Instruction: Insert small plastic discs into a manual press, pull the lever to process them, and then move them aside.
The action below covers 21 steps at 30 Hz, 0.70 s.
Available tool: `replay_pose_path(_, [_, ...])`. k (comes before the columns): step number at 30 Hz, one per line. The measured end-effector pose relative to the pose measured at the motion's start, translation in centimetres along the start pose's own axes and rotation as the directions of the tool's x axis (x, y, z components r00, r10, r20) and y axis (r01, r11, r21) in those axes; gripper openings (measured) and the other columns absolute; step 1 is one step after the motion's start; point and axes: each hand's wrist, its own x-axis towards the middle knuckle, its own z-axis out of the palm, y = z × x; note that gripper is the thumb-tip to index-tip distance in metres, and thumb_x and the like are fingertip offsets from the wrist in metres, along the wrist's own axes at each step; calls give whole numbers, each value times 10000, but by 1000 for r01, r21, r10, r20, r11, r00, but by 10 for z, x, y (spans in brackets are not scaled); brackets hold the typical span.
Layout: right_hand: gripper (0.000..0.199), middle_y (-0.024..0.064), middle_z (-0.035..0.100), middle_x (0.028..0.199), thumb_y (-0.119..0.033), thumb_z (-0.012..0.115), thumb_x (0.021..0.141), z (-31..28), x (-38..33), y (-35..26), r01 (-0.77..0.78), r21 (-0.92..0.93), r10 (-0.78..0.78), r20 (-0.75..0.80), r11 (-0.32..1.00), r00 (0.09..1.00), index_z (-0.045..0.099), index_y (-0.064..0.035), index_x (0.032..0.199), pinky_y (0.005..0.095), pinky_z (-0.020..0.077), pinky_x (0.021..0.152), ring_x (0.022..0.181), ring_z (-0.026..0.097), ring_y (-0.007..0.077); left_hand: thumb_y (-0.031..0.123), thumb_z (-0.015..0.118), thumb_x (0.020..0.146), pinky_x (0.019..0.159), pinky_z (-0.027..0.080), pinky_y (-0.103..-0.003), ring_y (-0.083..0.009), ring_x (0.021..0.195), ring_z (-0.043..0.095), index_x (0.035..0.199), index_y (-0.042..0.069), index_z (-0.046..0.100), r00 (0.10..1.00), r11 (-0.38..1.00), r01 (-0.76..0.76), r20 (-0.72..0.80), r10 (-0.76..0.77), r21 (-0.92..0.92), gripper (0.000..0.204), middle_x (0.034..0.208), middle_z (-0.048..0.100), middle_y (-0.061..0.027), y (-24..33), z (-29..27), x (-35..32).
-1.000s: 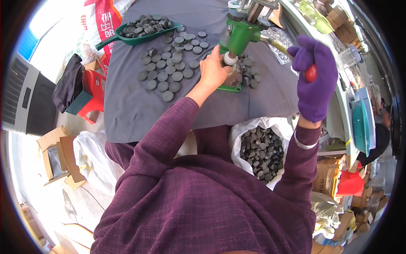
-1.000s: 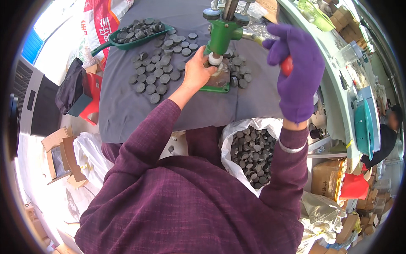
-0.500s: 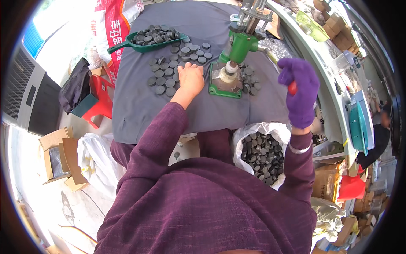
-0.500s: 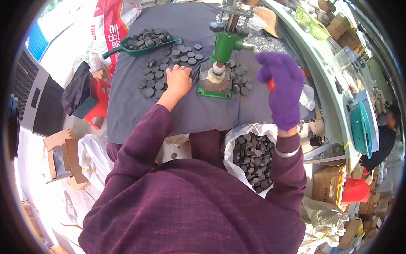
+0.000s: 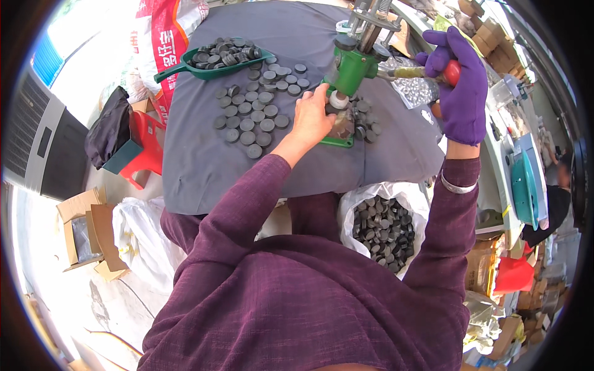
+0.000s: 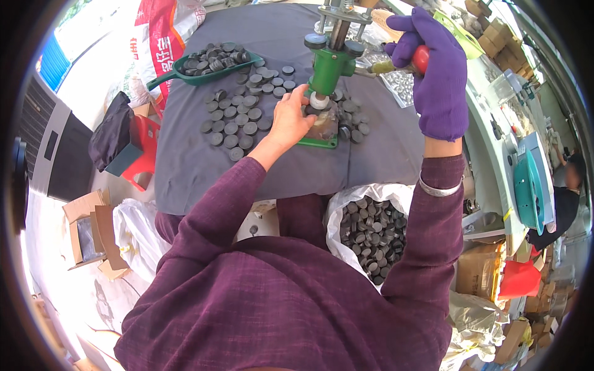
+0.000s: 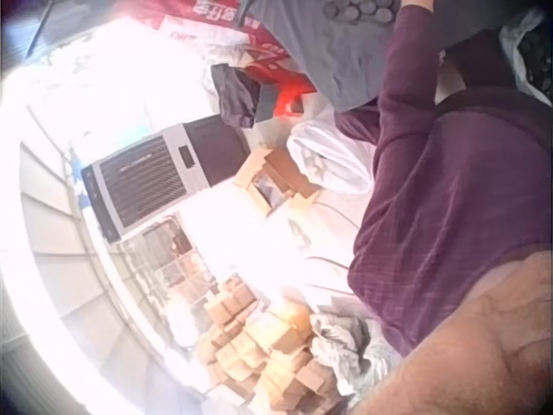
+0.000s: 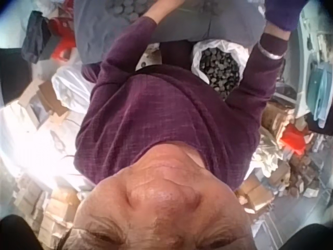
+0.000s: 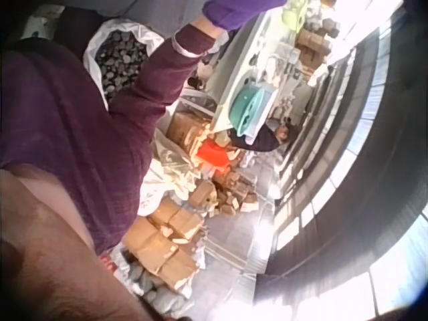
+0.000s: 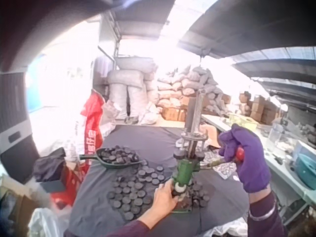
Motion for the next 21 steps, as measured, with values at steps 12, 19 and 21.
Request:
replay_pose_path(12, [196, 56, 634, 747, -96, 501, 934, -18, -115, 62, 20, -315, -14, 19, 949, 1000, 665, 8, 912, 322, 487, 773, 693, 580, 135, 73, 735, 696, 885, 477, -417, -324, 1003, 606, 1279, 59, 501, 991, 971, 78, -91, -100, -224, 629, 1064, 669, -134, -11, 12, -1])
replay_pose_path(19, [129, 45, 622, 728, -15, 560, 845, -18, -116, 72, 246, -317, -161, 272, 916, 949, 681, -6, 888, 363, 478, 896, 645, 553, 109, 115, 659, 738, 841, 500, -405, -308, 942, 619, 1013, 77, 705, 995, 959, 3, -99, 26, 283, 281, 988, 701, -102, -59, -55, -2])
replay_pose_path(21, [142, 46, 624, 753, -34, 553, 868, -14, -113, 57, 111, -273, -68, 162, 956, 984, 684, 2, 907, 308, 483, 770, 641, 547, 101, 141, 678, 724, 847, 454, -430, -276, 980, 580, 1000, 89, 713, 997, 918, -64, 60, 44, 392, 282, 945, 701, -67, -59, -70, -12])
